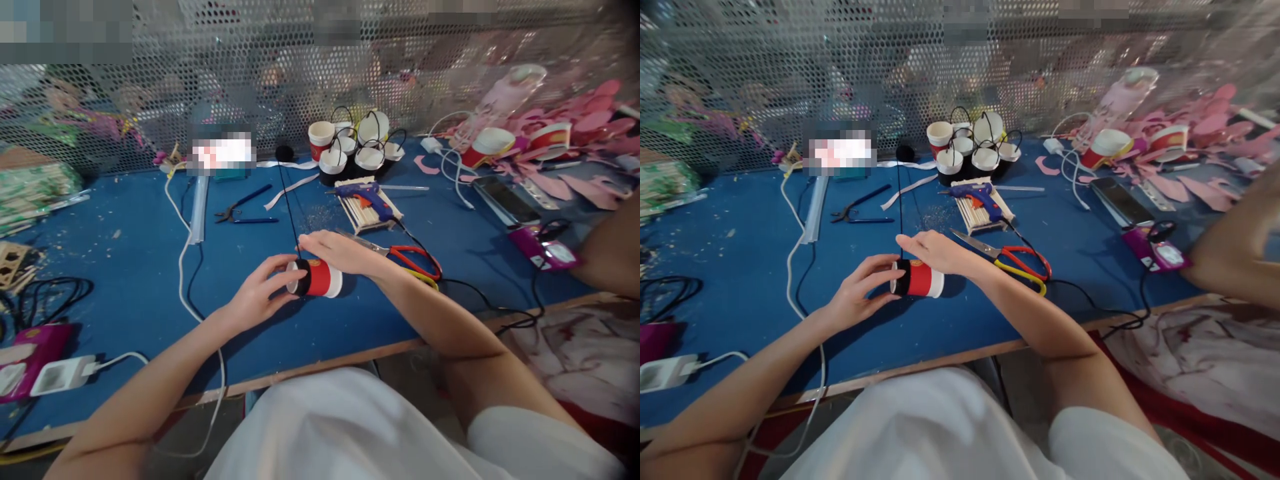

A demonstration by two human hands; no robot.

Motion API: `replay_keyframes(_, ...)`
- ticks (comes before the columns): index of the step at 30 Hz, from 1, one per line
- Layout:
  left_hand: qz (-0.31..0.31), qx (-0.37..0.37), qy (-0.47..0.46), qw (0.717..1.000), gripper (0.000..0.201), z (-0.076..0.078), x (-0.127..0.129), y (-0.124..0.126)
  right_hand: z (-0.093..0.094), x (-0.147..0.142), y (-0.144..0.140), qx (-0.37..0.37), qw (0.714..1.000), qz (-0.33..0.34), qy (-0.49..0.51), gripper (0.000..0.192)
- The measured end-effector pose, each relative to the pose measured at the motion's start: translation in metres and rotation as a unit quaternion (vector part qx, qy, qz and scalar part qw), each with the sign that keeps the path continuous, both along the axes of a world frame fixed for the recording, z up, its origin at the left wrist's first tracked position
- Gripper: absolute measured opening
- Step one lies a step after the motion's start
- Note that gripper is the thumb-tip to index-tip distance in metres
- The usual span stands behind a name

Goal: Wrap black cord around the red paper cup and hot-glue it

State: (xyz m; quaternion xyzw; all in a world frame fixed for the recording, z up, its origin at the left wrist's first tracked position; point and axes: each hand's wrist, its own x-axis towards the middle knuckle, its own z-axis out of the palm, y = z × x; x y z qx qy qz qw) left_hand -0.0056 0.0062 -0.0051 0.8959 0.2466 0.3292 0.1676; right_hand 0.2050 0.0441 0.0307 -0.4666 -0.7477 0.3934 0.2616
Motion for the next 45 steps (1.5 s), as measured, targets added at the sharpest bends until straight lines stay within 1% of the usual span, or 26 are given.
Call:
replay_keyframes(2, -0.009, 0.006, 0.006, 1.000, 0.037, 0.000, 0.001, -0.001, 0.000, -0.004, -0.002, -0.016, 0.999, 0.035, 0.015, 0.032)
replay_keyframes(3, -0.013, 0.008, 0.008, 1.000, 0.037, 0.000, 0.001, -0.001, 0.000, -0.004, -0.003, -0.028, 0.998, 0.039, 0.028, 0.030)
replay_keyframes(6, -0.023, 0.006, 0.013, 1.000, 0.036, 0.001, 0.002, -0.001, 0.001, -0.004, -0.007, -0.069, 0.993, 0.020, 0.088, 0.025)
replay_keyframes(9, -0.026, -0.015, 0.007, 1.000, 0.037, 0.002, 0.001, -0.001, 0.003, -0.002, -0.011, -0.065, 0.990, -0.009, 0.128, 0.023)
replay_keyframes(11, -0.014, -0.046, -0.010, 0.999, 0.041, 0.002, 0.001, -0.001, 0.006, 0.002, -0.013, -0.049, 0.989, -0.027, 0.136, 0.021)
replay_keyframes(13, -0.001, -0.110, -0.046, 0.993, 0.050, 0.001, 0.000, -0.001, 0.009, 0.007, -0.014, -0.042, 0.987, -0.038, 0.152, 0.019)
replay_keyframes(15, 0.005, -0.189, -0.083, 0.978, 0.058, -0.001, 0.001, 0.000, 0.010, 0.012, -0.014, -0.042, 0.982, -0.047, 0.179, 0.019)
replay_keyframes(17, 0.006, -0.241, -0.105, 0.965, 0.057, -0.003, 0.001, 0.000, 0.010, 0.015, -0.013, -0.043, 0.977, -0.052, 0.202, 0.020)
replay_keyframes(20, 0.012, -0.268, -0.109, 0.957, 0.050, -0.004, 0.002, 0.001, 0.005, 0.016, -0.011, -0.030, 0.977, -0.061, 0.203, 0.021)
replay_keyframes(25, 0.013, -0.292, -0.077, 0.953, 0.050, -0.004, 0.002, -0.001, -0.002, 0.014, -0.008, 0.008, 0.982, -0.068, 0.177, 0.021)
replay_keyframes(27, 0.007, -0.290, -0.066, 0.955, 0.050, -0.002, 0.002, -0.002, -0.004, 0.013, -0.006, 0.017, 0.984, -0.071, 0.163, 0.020)
replay_keyframes(29, 0.002, -0.273, -0.060, 0.960, 0.049, 0.000, 0.003, -0.004, -0.006, 0.012, -0.005, 0.022, 0.987, -0.073, 0.144, 0.021)
replay_keyframes(36, -0.007, -0.156, -0.041, 0.987, 0.047, 0.009, 0.006, -0.006, -0.010, 0.007, -0.005, 0.027, 0.991, -0.051, 0.120, 0.020)
replay_keyframes(40, 0.000, -0.104, -0.017, 0.994, 0.048, 0.009, 0.005, -0.006, -0.013, 0.005, -0.005, 0.029, 0.994, -0.043, 0.098, 0.019)
replay_keyframes(45, -0.002, -0.077, -0.003, 0.997, 0.045, 0.004, 0.003, -0.005, -0.021, 0.003, -0.004, 0.040, 0.996, -0.030, 0.077, 0.018)
